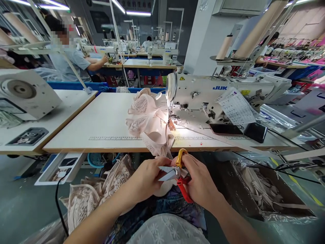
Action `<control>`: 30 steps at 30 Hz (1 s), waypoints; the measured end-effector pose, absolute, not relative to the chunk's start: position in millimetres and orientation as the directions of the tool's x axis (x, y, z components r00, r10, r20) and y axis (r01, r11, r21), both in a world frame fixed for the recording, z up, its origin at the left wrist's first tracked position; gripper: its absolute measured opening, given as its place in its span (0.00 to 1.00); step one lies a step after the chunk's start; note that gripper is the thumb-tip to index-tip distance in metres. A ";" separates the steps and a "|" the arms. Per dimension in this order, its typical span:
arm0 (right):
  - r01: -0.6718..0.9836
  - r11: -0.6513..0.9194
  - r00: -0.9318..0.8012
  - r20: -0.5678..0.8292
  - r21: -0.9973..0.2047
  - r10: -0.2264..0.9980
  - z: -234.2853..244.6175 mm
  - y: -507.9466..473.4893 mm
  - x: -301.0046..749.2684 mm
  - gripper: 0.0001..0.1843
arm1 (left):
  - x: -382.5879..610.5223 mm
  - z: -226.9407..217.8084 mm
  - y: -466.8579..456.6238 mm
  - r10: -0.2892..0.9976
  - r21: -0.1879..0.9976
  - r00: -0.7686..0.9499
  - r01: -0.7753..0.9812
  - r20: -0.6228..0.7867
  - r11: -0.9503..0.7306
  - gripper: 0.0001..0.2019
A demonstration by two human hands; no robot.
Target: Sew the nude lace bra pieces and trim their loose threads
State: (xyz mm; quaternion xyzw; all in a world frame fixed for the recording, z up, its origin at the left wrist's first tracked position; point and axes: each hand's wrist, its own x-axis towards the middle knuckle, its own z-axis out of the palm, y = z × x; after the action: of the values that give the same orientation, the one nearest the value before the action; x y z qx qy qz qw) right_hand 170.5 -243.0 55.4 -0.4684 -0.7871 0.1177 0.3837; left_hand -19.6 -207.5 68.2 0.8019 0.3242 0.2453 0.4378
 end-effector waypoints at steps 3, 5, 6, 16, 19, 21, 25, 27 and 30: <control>0.627 0.511 -0.237 0.481 -0.588 0.844 53.5 -244.0 173.8 0.10 | -13.2 67.7 -198.8 0.716 0.941 0.697 0.256 -0.021 -0.222 0.07; 0.584 0.462 -0.183 0.447 -0.667 0.876 49.0 -244.7 178.2 0.09 | -12.5 64.4 -194.0 0.713 0.965 0.696 0.235 -0.083 -0.116 0.07; 0.553 0.435 -0.151 0.427 -0.711 0.891 46.1 -244.9 180.6 0.08 | -12.9 62.0 -192.0 0.717 0.973 0.689 0.221 -0.107 -0.068 0.08; 0.337 0.288 -0.086 0.275 -0.896 0.957 23.4 -235.4 191.0 0.08 | -17.7 36.9 -181.5 0.745 0.977 0.643 0.026 -0.179 0.212 0.23; 0.263 0.228 -0.111 0.206 -0.937 0.972 19.5 -229.2 187.6 0.08 | -21.3 31.1 -178.1 0.744 0.965 0.649 -0.057 -0.158 0.254 0.20; 0.219 0.186 -0.139 0.159 -0.958 0.978 20.2 -225.1 184.4 0.09 | -25.0 28.8 -174.7 0.733 0.953 0.665 -0.105 -0.144 0.283 0.18; 0.156 0.137 -0.156 0.113 -0.978 0.981 29.4 -220.6 178.8 0.11 | -31.2 31.7 -165.3 0.690 0.932 0.712 -0.152 -0.128 0.330 0.14; 0.160 0.123 -0.157 0.098 -0.979 0.983 34.5 -222.2 178.6 0.13 | -31.1 35.9 -161.0 0.657 0.921 0.742 -0.155 -0.130 0.357 0.13; 0.208 0.131 -0.127 0.106 -0.969 0.986 37.2 -230.0 184.1 0.16 | -25.1 39.6 -158.8 0.591 0.916 0.794 -0.124 -0.139 0.382 0.15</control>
State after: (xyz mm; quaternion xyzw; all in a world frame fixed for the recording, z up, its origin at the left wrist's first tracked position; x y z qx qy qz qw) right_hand 184.1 -230.0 37.2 -0.4910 -0.6081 0.4400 0.4423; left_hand -25.1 -158.8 39.6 0.5090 0.2296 0.2237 0.7989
